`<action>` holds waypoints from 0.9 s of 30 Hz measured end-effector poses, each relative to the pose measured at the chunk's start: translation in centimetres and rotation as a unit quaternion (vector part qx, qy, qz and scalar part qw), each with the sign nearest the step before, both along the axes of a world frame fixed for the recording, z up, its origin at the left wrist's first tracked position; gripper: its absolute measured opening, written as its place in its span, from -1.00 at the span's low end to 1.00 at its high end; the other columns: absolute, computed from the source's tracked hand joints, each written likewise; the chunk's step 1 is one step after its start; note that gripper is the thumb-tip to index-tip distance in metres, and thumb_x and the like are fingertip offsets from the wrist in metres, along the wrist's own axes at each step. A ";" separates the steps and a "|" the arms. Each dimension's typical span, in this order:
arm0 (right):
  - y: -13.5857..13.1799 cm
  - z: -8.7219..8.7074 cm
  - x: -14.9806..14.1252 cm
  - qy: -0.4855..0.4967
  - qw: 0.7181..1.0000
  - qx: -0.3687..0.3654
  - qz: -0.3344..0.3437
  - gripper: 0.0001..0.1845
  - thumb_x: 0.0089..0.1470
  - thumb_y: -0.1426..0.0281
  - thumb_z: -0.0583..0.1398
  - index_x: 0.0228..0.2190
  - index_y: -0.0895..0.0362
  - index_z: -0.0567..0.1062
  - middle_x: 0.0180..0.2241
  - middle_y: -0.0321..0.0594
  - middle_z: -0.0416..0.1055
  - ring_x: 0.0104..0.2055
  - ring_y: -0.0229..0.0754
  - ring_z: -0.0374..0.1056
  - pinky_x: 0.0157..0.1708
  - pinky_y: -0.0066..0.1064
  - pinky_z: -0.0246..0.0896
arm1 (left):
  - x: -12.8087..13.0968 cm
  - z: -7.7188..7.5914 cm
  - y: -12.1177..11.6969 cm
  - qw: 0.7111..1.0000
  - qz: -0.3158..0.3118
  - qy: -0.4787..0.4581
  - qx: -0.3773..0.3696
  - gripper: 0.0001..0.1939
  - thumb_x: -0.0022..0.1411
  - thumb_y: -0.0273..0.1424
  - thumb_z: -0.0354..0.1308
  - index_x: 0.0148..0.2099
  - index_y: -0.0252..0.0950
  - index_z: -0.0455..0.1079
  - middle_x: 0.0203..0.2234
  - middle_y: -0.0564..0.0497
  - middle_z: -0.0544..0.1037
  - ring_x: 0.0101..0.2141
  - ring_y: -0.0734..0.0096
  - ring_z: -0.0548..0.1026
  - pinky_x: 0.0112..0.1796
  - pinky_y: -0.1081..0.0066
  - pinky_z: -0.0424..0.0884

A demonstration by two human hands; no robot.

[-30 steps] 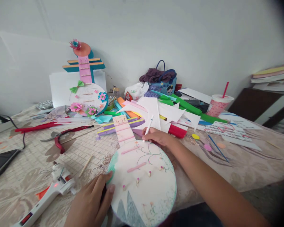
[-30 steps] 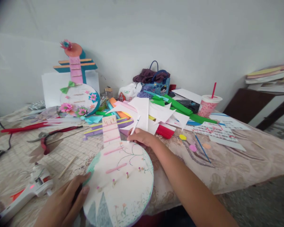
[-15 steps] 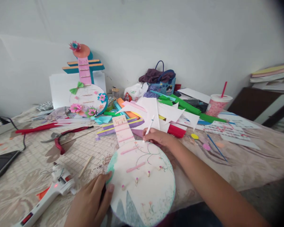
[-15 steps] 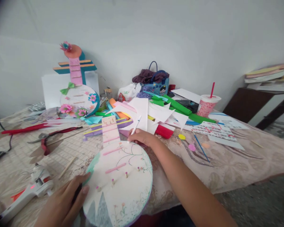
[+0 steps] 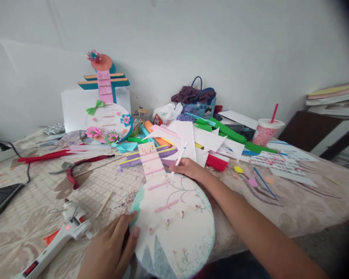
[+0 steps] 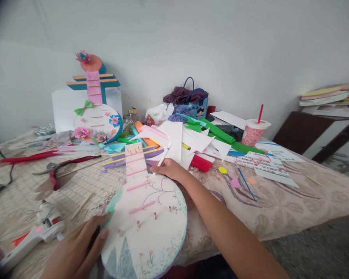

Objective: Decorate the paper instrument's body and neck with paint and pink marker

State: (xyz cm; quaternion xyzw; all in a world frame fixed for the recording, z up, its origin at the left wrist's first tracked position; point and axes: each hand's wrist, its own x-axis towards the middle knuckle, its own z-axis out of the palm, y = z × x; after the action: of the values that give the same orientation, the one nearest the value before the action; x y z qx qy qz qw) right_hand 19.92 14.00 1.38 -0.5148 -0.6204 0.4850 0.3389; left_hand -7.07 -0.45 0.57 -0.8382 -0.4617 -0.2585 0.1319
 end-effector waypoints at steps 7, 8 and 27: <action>-0.2 0.7 0.2 -0.062 0.998 0.014 0.022 -0.60 -0.13 0.13 0.26 -0.38 0.22 0.46 -0.47 -0.27 0.41 -0.48 -0.29 0.25 -0.50 -0.50 0.07 | -0.1 0.0 0.1 1.000 -0.001 -0.002 0.001 -0.74 0.32 -0.21 -0.20 -0.12 -0.17 0.23 -0.42 0.13 0.56 -0.43 0.53 0.56 -0.47 0.58 0.46; -0.2 0.7 0.4 -0.065 0.998 0.009 0.022 -0.61 -0.14 0.14 0.27 -0.37 0.21 0.46 -0.46 -0.27 0.40 -0.48 -0.29 0.25 -0.50 -0.50 0.07 | -0.1 0.0 0.1 1.000 -0.004 -0.002 0.000 -0.74 0.32 -0.21 -0.20 -0.12 -0.16 0.23 -0.42 0.13 0.56 -0.43 0.53 0.55 -0.47 0.58 0.46; -0.5 1.1 0.5 -0.016 0.999 -0.029 0.016 -0.65 -0.20 0.22 0.30 -0.39 0.19 0.43 -0.55 -0.34 0.33 -0.54 -0.33 0.18 -0.55 -0.51 0.03 | -0.1 0.0 -0.1 1.000 -0.003 -0.015 -0.009 -0.75 0.30 -0.22 -0.17 -0.13 -0.18 0.26 -0.40 0.10 0.57 -0.42 0.48 0.56 -0.46 0.55 0.46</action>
State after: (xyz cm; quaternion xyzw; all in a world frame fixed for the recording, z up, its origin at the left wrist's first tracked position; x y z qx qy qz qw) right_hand 20.42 13.52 2.51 -0.5224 -0.6196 0.4998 0.3056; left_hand -7.17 -0.54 0.60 -0.8367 -0.4635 -0.2672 0.1167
